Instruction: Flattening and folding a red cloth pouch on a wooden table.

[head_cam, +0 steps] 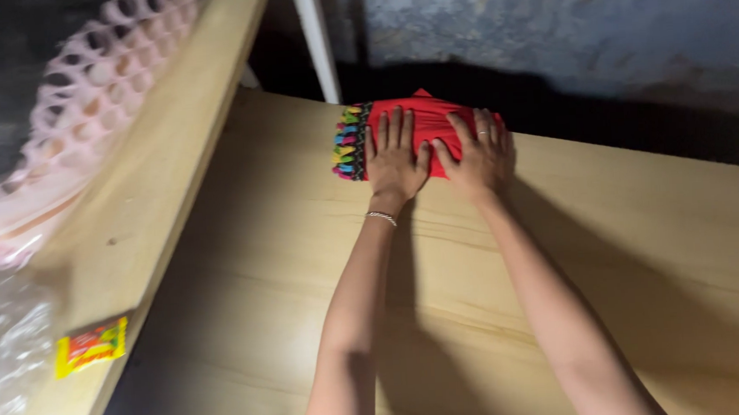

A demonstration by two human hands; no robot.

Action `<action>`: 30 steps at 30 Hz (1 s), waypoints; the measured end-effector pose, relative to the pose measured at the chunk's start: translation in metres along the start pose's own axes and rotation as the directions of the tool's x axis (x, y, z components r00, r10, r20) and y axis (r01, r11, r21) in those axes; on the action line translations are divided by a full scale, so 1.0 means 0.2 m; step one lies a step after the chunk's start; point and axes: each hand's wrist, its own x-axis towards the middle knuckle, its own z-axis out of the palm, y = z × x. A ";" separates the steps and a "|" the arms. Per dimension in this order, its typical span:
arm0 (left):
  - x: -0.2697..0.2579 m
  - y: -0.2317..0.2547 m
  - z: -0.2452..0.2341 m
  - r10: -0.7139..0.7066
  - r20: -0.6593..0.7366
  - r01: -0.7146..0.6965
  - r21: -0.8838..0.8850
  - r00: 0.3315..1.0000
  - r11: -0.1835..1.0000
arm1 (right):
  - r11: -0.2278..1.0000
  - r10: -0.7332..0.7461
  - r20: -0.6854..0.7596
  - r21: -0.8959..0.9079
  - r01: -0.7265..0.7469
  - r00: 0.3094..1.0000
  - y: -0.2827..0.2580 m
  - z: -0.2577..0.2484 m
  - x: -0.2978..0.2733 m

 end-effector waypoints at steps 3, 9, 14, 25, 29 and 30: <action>0.01 0.26 0.08 0.057 0.050 -0.055 -0.024 0.997 0.998 | 0.997 0.063 -0.034 -0.051 -0.065 0.997 0.25 -0.05 -0.07; -0.12 0.55 0.08 0.165 0.028 -0.162 -0.083 0.986 0.983 | 0.997 0.028 -0.066 -0.076 -0.033 0.997 0.48 -0.26 -0.27; -0.34 0.56 -0.01 0.210 -0.008 -0.209 -0.136 0.978 0.968 | 0.997 0.080 -0.026 -0.012 -0.081 0.996 0.42 -0.35 -0.44; -0.87 0.36 -0.41 0.141 -0.056 -0.148 -0.158 0.988 0.976 | 0.999 0.015 0.106 0.042 -0.019 0.994 0.00 -0.58 -0.80; -0.85 0.30 -0.51 0.105 0.047 -0.095 -0.169 0.993 0.981 | 0.997 -0.046 0.132 0.072 0.037 0.990 -0.06 -0.60 -0.76; -0.83 0.30 -0.52 0.101 0.066 -0.090 -0.150 0.993 0.985 | 0.997 -0.065 0.133 0.052 0.059 0.989 -0.05 -0.60 -0.74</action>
